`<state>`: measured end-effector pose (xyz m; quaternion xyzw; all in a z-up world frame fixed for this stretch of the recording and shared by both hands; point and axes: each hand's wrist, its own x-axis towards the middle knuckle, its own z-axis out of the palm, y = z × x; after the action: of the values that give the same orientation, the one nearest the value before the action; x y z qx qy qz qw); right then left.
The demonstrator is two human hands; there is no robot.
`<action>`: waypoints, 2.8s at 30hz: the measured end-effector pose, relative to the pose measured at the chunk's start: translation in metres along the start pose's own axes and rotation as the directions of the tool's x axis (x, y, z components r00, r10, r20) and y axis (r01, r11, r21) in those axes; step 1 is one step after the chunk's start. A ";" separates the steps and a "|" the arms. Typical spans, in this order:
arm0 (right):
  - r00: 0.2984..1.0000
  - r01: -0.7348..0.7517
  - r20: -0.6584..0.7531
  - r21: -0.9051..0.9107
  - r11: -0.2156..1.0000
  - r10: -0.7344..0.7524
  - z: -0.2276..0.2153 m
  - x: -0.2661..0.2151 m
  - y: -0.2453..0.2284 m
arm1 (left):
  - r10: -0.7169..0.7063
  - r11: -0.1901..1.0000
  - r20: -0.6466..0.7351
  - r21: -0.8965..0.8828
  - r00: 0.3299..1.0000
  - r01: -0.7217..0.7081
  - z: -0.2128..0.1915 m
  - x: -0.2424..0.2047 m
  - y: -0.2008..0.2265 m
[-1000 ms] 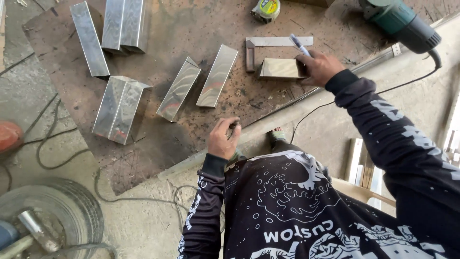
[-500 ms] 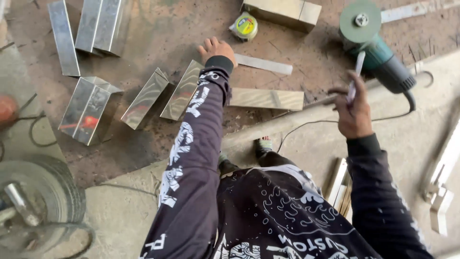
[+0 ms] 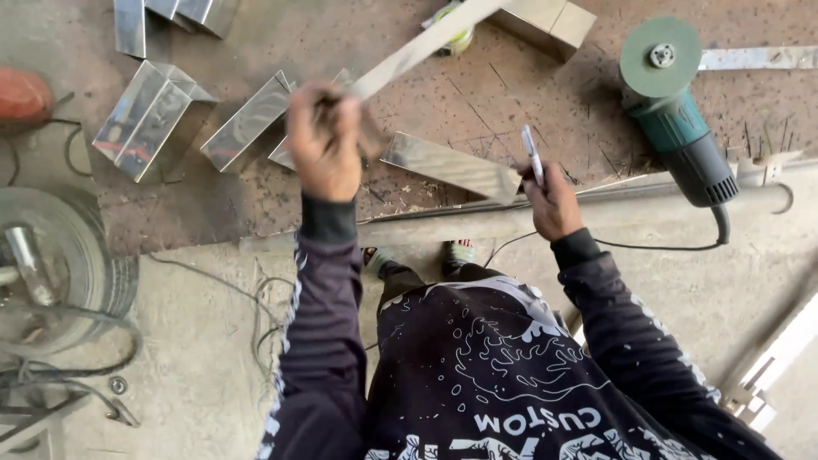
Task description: The person uses a ruler and a marker to draw lines on rectangular metal pieces. They repeatedly position the ruler on different pieces and draw straight lines along its edge.
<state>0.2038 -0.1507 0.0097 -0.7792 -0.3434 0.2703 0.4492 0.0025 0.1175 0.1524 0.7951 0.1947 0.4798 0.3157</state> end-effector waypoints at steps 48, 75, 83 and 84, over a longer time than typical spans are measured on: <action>0.890 0.054 0.456 -0.040 0.998 -0.029 -0.008 -0.008 -0.020 | 0.160 0.867 0.719 0.226 0.677 -0.445 0.070 -0.175 -0.024; 0.903 0.170 0.404 -0.017 0.985 -0.149 -0.007 -0.005 -0.014 | 0.111 0.881 0.725 0.245 0.680 -0.405 0.079 -0.191 -0.024; 0.900 0.177 0.415 -0.062 0.982 -0.136 -0.005 -0.007 -0.022 | 0.091 0.866 0.692 0.301 0.716 -0.400 0.080 -0.181 -0.021; 0.899 0.177 0.416 -0.063 0.982 -0.135 -0.006 -0.008 -0.023 | 0.090 0.866 0.692 0.301 0.717 -0.400 0.080 -0.180 -0.021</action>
<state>0.1964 -0.1511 0.0340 -0.6964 -0.5042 0.3733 0.3485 -0.0106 -0.0031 -0.0043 0.9800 0.0621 0.1526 0.1118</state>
